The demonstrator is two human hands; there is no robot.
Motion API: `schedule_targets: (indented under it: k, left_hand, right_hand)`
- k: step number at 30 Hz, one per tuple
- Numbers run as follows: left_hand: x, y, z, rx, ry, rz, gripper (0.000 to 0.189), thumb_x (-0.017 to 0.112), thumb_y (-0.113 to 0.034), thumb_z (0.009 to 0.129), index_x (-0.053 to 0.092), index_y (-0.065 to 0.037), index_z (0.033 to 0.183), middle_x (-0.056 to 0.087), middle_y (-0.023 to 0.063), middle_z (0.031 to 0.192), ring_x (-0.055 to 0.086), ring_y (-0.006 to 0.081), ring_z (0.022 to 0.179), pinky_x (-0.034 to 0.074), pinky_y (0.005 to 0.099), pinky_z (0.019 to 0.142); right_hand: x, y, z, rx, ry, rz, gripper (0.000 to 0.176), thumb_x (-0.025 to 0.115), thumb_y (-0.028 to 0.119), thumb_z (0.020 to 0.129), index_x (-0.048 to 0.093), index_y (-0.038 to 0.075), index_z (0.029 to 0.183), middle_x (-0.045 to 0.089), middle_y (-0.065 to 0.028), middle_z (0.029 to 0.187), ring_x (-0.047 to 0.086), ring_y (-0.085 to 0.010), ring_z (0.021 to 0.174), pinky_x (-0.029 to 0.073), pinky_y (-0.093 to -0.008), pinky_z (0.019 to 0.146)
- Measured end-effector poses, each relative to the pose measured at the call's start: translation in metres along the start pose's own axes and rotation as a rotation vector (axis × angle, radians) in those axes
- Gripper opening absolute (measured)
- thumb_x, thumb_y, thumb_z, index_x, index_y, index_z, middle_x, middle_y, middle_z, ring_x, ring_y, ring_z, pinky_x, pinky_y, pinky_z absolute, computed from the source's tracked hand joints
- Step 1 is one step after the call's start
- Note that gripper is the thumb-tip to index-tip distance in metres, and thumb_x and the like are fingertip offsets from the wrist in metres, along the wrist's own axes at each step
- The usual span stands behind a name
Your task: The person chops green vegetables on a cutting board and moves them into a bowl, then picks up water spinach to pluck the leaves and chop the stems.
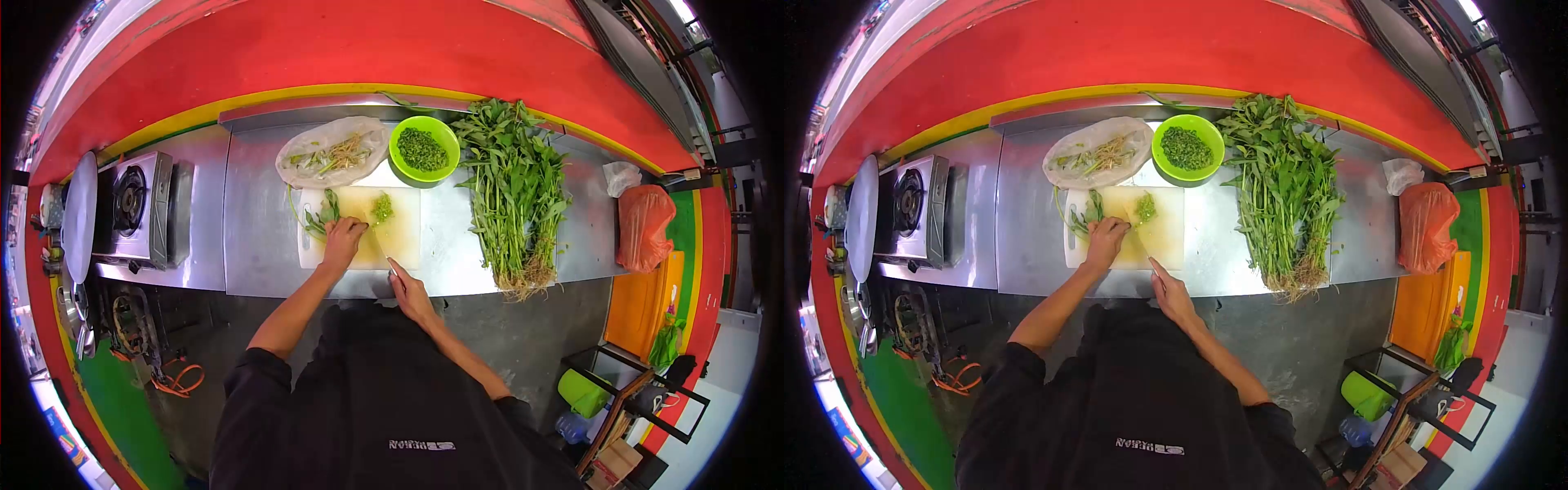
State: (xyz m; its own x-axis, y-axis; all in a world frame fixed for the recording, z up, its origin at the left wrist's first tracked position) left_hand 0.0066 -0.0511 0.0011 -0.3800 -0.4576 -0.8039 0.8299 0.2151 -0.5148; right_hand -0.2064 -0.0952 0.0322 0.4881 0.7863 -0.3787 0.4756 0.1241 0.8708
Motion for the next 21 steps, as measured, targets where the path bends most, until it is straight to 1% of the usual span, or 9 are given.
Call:
schedule_targets:
  k: [2,4,6,8,9,13,16,19,21]
  left_hand:
    - [0.003,0.002,0.0,-0.045,0.035,-0.018,0.019,0.071,-0.014,0.088,0.073,-0.016,0.106,0.065,0.0002,0.103,0.061,0.0194,0.102,0.036,0.0439,0.089]
    - [-0.005,-0.007,0.0,-0.071,0.011,-0.03,0.024,0.071,-0.014,0.088,0.072,-0.017,0.112,0.064,0.0029,0.111,0.06,0.0212,0.108,0.036,0.0452,0.091]
    - [-0.014,-0.018,0.0,-0.091,-0.013,-0.045,0.03,0.071,-0.014,0.087,0.07,-0.019,0.117,0.063,0.0055,0.119,0.059,0.023,0.113,0.036,0.0465,0.093]
    - [-0.024,-0.038,-0.002,0.05,-0.008,0.078,0.043,0.069,-0.012,0.085,0.067,-0.023,0.126,0.055,0.0102,0.138,0.052,0.0279,0.127,0.033,0.0501,0.099]
    - [-0.021,-0.042,-0.004,0.059,0.088,-0.005,0.051,0.068,-0.008,0.081,0.066,-0.027,0.129,0.046,0.0113,0.15,0.043,0.0318,0.137,0.03,0.0529,0.103]
    - [-0.018,-0.046,0.004,0.09,0.152,0.083,0.055,0.069,-0.007,0.077,0.067,-0.028,0.129,0.035,0.0116,0.16,0.034,0.0313,0.146,0.029,0.0539,0.106]
    - [-0.014,-0.04,0.015,0.071,0.146,0.131,0.054,0.068,-0.008,0.078,0.068,-0.028,0.128,0.034,0.0116,0.16,0.032,0.0313,0.147,0.028,0.0549,0.106]
    - [-0.011,-0.036,0.028,0.084,0.131,0.13,0.051,0.067,-0.008,0.079,0.069,-0.024,0.128,0.034,0.0139,0.16,0.033,0.033,0.146,0.027,0.0551,0.108]
    - [-0.012,-0.034,0.032,0.086,0.14,0.132,0.051,0.067,-0.008,0.08,0.068,-0.02,0.13,0.039,0.0155,0.156,0.037,0.0336,0.143,0.026,0.0537,0.108]
  right_hand:
    - [0.002,-0.003,0.002,-0.006,-0.001,-0.015,0.044,0.056,0.019,0.106,0.052,0.012,0.15,0.063,-0.0206,0.076,0.061,-0.0246,0.065,0.05,-0.0367,0.068]
    - [-0.003,0.005,0.003,-0.216,-0.162,-0.102,0.044,0.058,0.022,0.104,0.054,0.015,0.147,0.068,-0.0247,0.086,0.066,-0.0445,0.077,0.053,-0.0489,0.072]
    - [-0.008,0.004,0.002,-0.194,-0.167,-0.183,0.043,0.059,0.022,0.103,0.057,0.017,0.145,0.068,-0.0229,0.086,0.067,-0.0431,0.077,0.053,-0.0498,0.071]
    - [-0.015,0.01,0.001,-0.171,-0.175,-0.262,0.041,0.06,0.023,0.102,0.059,0.019,0.143,0.068,-0.0212,0.086,0.067,-0.0417,0.077,0.053,-0.0506,0.07]
    - [-0.016,0.008,0.001,-0.145,-0.168,-0.303,0.041,0.062,0.023,0.101,0.061,0.02,0.141,0.068,-0.0203,0.085,0.067,-0.0406,0.076,0.053,-0.0503,0.068]
    - [-0.021,0.01,-0.002,-0.153,-0.196,-0.345,0.041,0.066,0.023,0.099,0.063,0.02,0.139,0.067,-0.0204,0.083,0.068,-0.0389,0.074,0.053,-0.0484,0.066]
    - [-0.026,0.014,-0.004,-0.182,-0.242,-0.333,0.041,0.068,0.021,0.098,0.065,0.018,0.138,0.069,-0.0219,0.085,0.068,-0.0381,0.074,0.053,-0.0464,0.068]
    - [-0.027,0.012,-0.004,-0.112,-0.227,-0.318,0.038,0.064,0.026,0.099,0.065,0.021,0.137,0.067,-0.0201,0.082,0.067,-0.0405,0.074,0.053,-0.0511,0.068]
    - [-0.028,0.013,-0.006,-0.108,-0.222,-0.251,0.039,0.064,0.024,0.1,0.064,0.013,0.137,0.071,-0.0239,0.097,0.071,-0.0413,0.087,0.055,-0.0462,0.077]
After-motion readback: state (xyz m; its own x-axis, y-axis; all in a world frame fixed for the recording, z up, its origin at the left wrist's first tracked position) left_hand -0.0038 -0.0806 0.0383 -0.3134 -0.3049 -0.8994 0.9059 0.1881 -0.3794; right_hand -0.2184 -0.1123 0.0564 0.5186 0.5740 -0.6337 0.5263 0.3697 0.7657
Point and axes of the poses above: each hand's wrist, its own z-axis towards the middle knuckle, its own x-axis out of the palm, y = z × x, the point moved 6 cm from there along z, towards the middle knuckle
